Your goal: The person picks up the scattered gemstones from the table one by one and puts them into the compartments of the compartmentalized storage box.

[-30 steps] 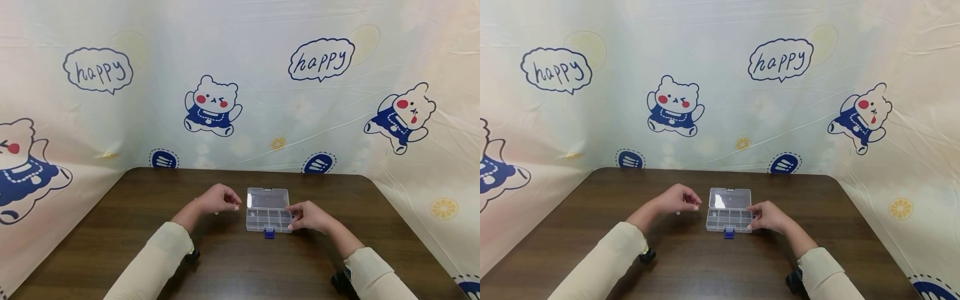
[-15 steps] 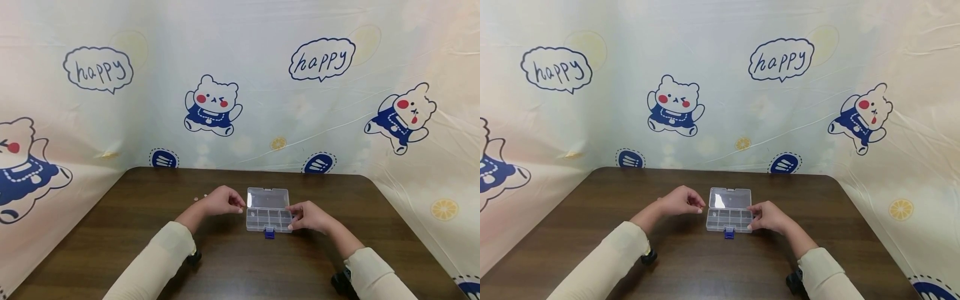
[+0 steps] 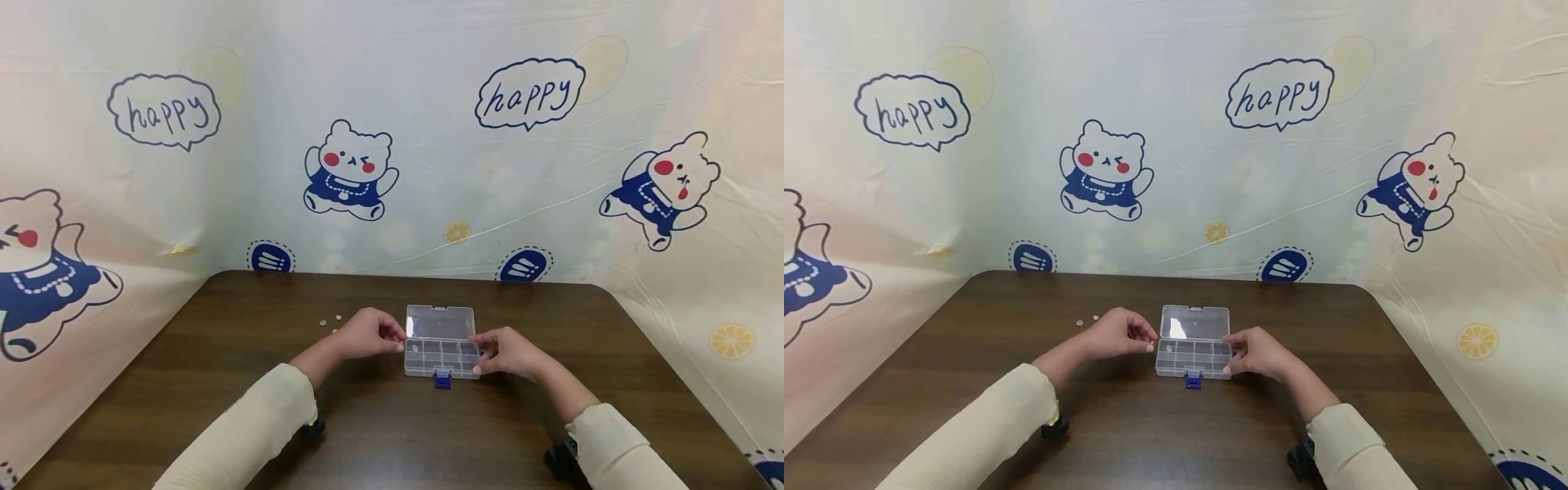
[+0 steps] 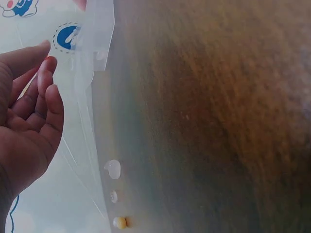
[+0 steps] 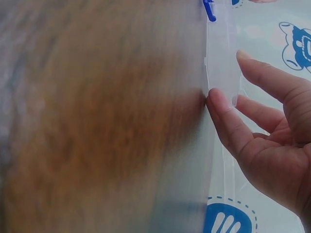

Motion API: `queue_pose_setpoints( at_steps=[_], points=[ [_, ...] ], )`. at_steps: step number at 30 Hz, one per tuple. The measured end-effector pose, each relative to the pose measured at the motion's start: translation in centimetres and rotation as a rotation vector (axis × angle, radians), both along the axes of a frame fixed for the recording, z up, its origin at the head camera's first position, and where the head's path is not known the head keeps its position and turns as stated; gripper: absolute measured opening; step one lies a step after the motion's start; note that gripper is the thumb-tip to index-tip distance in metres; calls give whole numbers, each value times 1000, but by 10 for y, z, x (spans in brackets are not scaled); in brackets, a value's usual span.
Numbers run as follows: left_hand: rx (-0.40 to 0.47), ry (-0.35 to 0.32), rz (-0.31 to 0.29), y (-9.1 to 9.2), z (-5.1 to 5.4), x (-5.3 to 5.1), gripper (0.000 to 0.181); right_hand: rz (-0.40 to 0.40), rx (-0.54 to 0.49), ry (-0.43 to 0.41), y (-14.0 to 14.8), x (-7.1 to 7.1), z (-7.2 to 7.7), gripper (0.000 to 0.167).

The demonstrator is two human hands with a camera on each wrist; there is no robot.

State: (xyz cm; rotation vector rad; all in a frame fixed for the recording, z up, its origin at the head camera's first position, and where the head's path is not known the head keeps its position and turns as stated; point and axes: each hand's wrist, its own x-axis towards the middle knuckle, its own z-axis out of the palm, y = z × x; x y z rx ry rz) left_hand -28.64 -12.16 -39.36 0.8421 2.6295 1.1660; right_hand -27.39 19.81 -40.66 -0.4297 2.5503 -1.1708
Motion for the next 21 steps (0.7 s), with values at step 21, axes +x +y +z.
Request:
queue_pose_setpoints(
  at_steps=[21],
  points=[
    [34,28,-36,9,-3,10,6,3,5,12,1,1,0,65]
  ],
)
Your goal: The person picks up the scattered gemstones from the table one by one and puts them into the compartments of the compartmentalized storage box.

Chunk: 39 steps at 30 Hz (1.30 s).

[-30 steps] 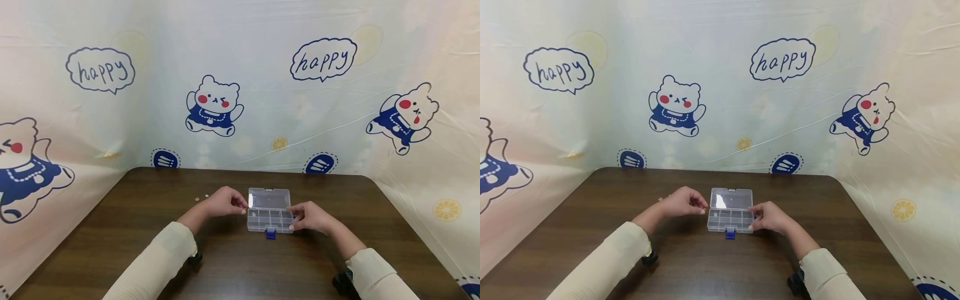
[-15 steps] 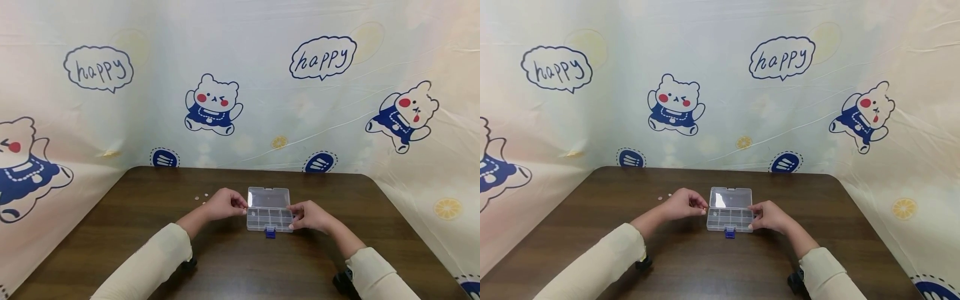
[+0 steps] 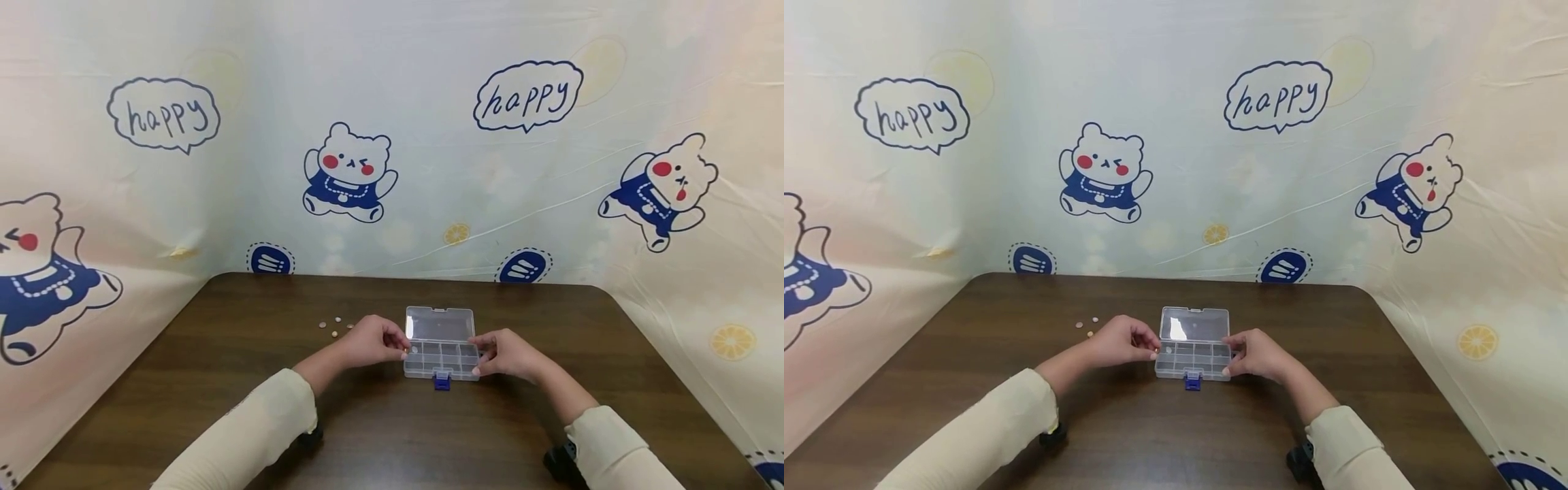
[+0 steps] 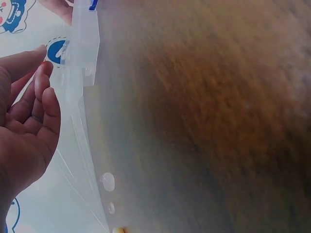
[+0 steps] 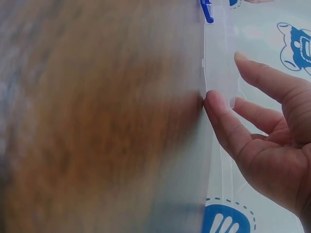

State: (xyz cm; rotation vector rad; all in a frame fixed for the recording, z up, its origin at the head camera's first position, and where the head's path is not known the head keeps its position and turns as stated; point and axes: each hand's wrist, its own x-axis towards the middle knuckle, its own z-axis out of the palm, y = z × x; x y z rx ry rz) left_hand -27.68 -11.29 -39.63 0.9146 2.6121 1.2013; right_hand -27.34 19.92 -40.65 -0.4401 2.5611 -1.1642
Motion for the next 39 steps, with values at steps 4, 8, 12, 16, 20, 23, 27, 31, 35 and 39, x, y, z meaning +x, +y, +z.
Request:
queue_pose_setpoints(
  at_steps=[4,8,12,16,20,23,27,31,35,39],
  points=[
    [-4,-1,1,1,-1,0,6,4,6,0,0,-1,-2,66],
    [-9,-19,-6,2,-2,0,5,3,10,-1,0,-2,-3,66],
    [-16,-14,-14,2,-6,0,5,13,2,1,0,-2,-5,66],
    [-30,-20,-8,3,-9,1,5,25,-1,-5,-1,-1,-6,66],
    [-36,-46,7,4,-11,2,6,18,-1,-9,-2,1,-6,66],
    [-46,-53,6,5,-11,3,7,16,-5,-8,-2,1,-5,66],
    [-59,-40,0,7,-12,4,8,27,-3,-4,0,1,-6,66],
    [-52,-9,-26,9,-13,4,10,32,-13,-5,1,1,-5,66],
    [-31,-16,-24,6,-12,3,14,45,-24,2,2,0,-3,65],
    [-16,-35,3,1,-11,3,14,52,-25,4,3,0,-1,65]
  ],
)
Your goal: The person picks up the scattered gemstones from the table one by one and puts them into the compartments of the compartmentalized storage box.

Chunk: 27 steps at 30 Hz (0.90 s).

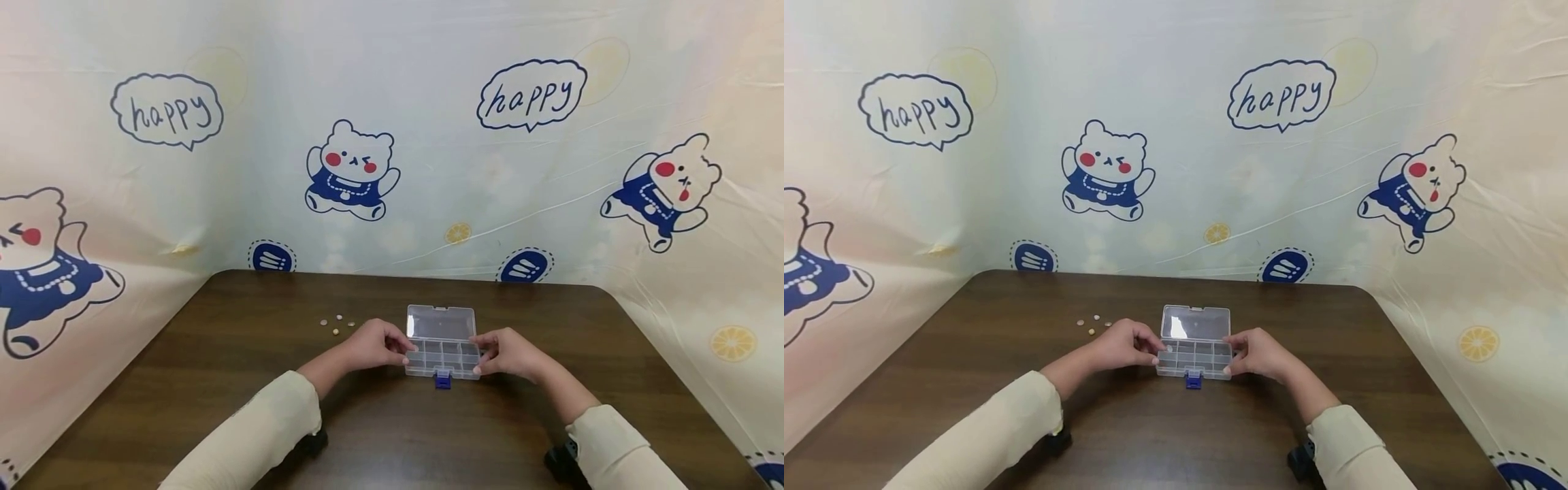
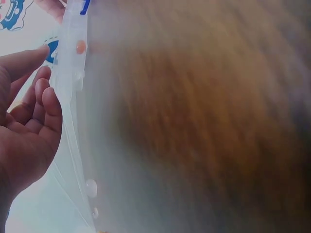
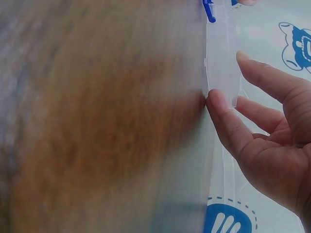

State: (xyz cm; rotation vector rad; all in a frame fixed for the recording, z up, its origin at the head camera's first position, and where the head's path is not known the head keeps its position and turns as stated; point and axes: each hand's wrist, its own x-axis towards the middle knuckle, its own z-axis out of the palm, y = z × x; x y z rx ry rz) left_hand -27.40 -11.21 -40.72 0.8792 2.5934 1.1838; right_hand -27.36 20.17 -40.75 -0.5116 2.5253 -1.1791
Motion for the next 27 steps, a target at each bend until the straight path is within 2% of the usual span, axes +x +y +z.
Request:
queue_pose_setpoints(
  at_steps=[5,14,27],
  points=[
    [-2,13,5,-7,2,-2,15,-6,6,4,3,-1,1,65],
    [-6,15,69,-29,-1,-2,19,11,-10,3,0,-1,-2,66],
    [23,-31,131,-51,3,2,23,-26,12,-12,-1,-3,-3,66]
  ],
)
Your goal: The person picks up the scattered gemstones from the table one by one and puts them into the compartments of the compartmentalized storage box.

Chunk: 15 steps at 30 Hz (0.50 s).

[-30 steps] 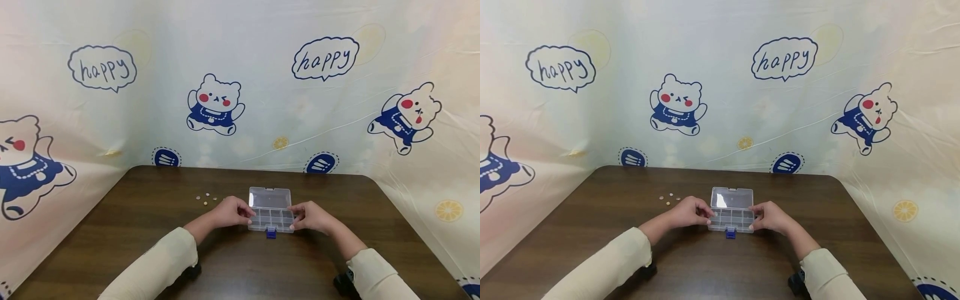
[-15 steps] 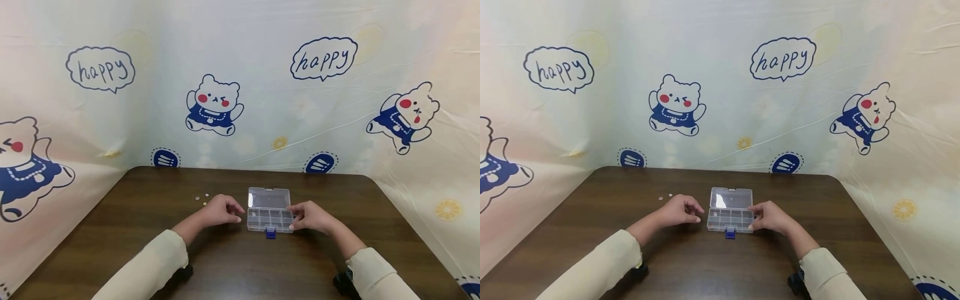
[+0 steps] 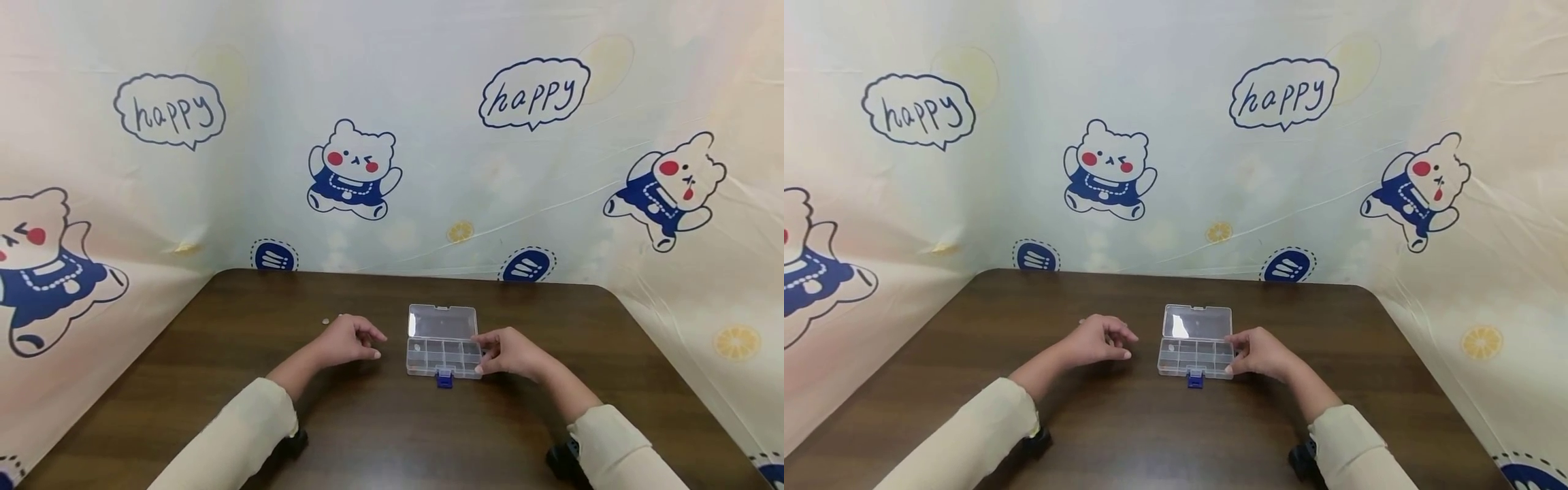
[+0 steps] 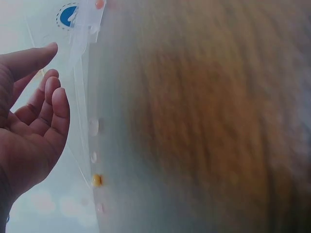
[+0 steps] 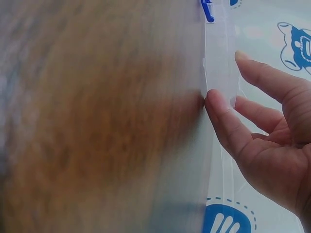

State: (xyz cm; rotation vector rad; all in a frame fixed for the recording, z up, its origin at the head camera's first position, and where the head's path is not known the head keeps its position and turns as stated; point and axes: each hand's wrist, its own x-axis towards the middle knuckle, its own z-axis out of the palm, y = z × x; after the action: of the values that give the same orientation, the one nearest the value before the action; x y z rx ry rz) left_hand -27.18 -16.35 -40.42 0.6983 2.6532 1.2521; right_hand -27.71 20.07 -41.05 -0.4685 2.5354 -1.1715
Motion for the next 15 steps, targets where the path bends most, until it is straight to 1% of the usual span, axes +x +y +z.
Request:
queue_pose_setpoints(
  at_steps=[3,9,14,15],
  points=[
    [-3,0,5,-5,-2,0,23,3,3,-4,1,1,0,66],
    [13,7,36,-15,-4,-1,22,11,-11,-4,1,1,-1,66],
    [40,5,35,-21,-2,-3,24,8,-3,0,0,1,0,66],
    [41,1,42,-22,-1,-3,24,7,-1,2,0,1,1,66]
  ],
)
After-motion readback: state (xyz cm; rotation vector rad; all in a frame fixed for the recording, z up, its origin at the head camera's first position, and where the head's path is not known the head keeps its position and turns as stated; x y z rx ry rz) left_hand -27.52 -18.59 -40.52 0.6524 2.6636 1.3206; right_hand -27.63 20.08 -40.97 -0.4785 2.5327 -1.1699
